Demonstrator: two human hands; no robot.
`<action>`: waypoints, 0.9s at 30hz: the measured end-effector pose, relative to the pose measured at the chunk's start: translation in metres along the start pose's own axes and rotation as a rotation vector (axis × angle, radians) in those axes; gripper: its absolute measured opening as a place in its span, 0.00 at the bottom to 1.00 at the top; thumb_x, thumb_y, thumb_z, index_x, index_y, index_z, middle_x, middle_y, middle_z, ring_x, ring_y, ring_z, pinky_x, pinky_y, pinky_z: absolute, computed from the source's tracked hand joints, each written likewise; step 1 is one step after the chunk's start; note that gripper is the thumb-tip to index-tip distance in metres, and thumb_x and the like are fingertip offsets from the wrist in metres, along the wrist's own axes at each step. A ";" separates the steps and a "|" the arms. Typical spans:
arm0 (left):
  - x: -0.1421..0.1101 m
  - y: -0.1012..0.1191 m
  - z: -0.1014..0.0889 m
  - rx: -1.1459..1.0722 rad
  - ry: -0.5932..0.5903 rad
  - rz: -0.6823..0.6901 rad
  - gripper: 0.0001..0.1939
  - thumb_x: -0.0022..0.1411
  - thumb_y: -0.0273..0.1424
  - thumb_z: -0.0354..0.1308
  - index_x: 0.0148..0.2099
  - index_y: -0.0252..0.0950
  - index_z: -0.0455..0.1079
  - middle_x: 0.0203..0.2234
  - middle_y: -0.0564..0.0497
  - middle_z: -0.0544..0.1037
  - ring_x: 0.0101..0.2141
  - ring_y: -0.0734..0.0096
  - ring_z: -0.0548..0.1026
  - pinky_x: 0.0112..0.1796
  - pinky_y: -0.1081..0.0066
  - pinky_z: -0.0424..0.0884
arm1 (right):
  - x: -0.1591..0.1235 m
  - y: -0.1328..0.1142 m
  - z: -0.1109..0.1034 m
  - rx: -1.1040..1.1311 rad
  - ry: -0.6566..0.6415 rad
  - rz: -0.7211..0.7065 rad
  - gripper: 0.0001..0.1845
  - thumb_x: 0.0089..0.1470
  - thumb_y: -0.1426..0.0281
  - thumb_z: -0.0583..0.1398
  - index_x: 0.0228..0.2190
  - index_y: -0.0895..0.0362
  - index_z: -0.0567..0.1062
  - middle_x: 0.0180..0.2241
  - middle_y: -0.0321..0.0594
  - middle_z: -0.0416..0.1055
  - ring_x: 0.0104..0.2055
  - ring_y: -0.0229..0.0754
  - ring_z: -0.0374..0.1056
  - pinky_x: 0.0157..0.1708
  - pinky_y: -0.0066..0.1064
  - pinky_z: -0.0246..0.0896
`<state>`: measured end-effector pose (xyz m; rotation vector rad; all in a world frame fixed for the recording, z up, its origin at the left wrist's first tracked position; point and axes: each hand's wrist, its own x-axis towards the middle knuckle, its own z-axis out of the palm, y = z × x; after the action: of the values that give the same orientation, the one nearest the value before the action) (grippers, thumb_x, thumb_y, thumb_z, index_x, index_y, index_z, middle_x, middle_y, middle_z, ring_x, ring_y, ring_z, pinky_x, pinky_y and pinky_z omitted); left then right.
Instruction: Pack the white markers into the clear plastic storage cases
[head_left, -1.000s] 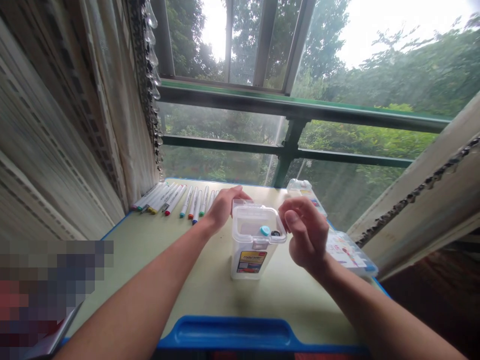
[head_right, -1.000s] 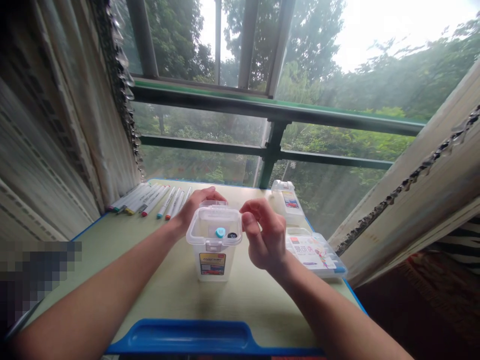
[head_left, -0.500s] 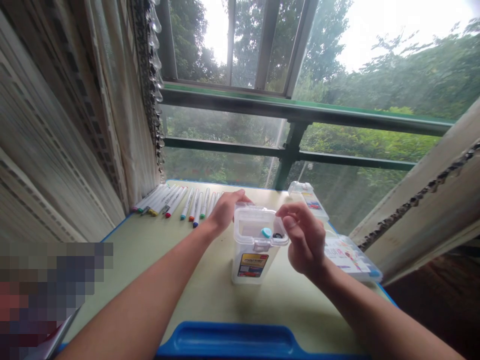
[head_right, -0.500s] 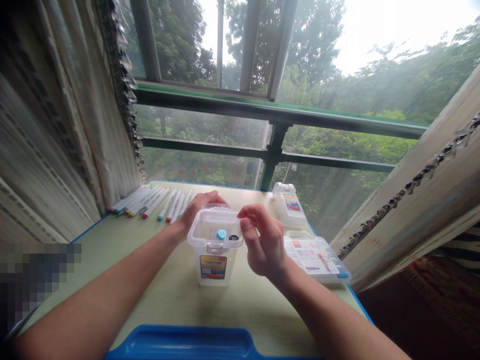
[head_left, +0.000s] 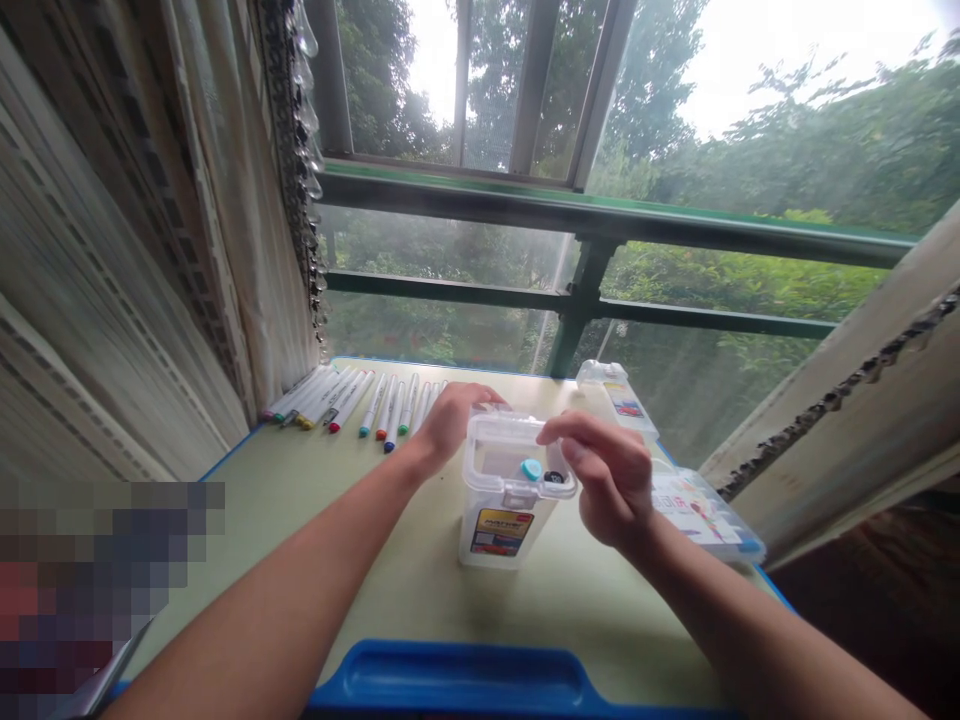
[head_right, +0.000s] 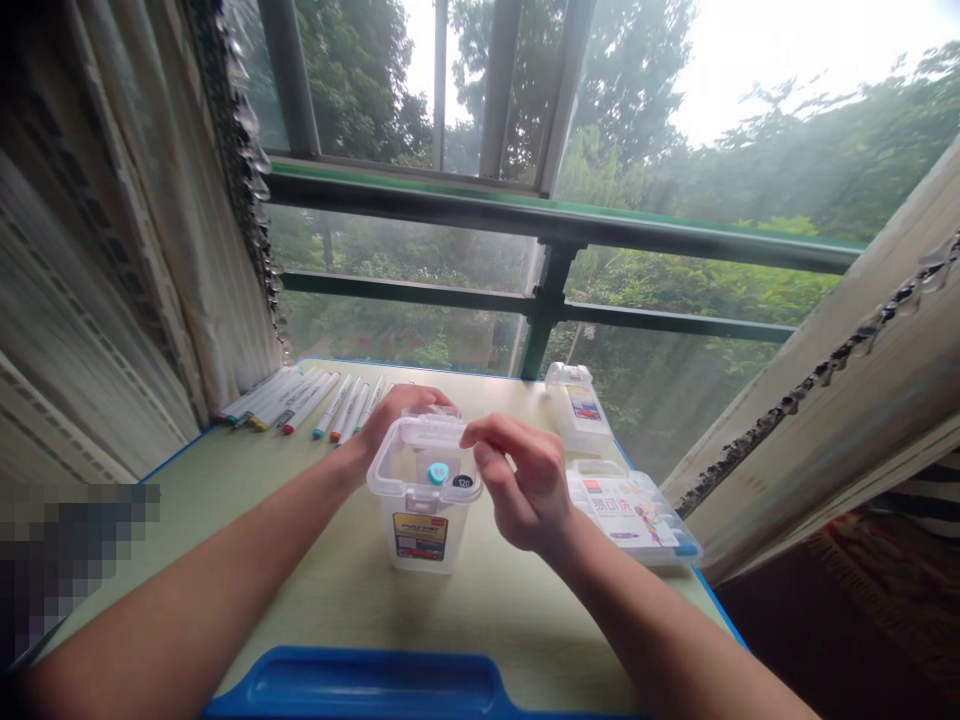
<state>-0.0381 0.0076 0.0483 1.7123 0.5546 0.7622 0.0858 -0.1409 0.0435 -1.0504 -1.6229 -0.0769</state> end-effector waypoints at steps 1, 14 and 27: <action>0.000 -0.001 0.000 -0.006 0.001 -0.003 0.17 0.55 0.30 0.47 0.24 0.31 0.75 0.25 0.45 0.78 0.30 0.66 0.72 0.30 0.72 0.66 | 0.000 0.000 0.000 -0.005 -0.001 -0.005 0.11 0.60 0.74 0.53 0.31 0.57 0.74 0.26 0.35 0.69 0.25 0.35 0.61 0.26 0.29 0.52; 0.003 -0.006 -0.001 -0.047 0.013 -0.031 0.15 0.49 0.29 0.48 0.25 0.29 0.76 0.23 0.43 0.77 0.27 0.68 0.71 0.27 0.72 0.63 | 0.001 0.001 -0.001 -0.006 0.079 0.019 0.12 0.58 0.75 0.55 0.34 0.55 0.78 0.27 0.33 0.73 0.28 0.37 0.66 0.28 0.29 0.57; 0.005 -0.011 -0.015 -0.216 0.026 -0.016 0.17 0.53 0.35 0.50 0.33 0.29 0.76 0.21 0.47 0.73 0.22 0.72 0.68 0.23 0.73 0.61 | 0.000 0.013 0.005 0.259 0.210 0.116 0.13 0.61 0.69 0.53 0.39 0.56 0.77 0.18 0.31 0.63 0.18 0.35 0.57 0.19 0.29 0.49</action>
<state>-0.0454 0.0238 0.0408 1.4985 0.4848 0.8037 0.0900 -0.1304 0.0357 -0.9018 -1.3392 0.0956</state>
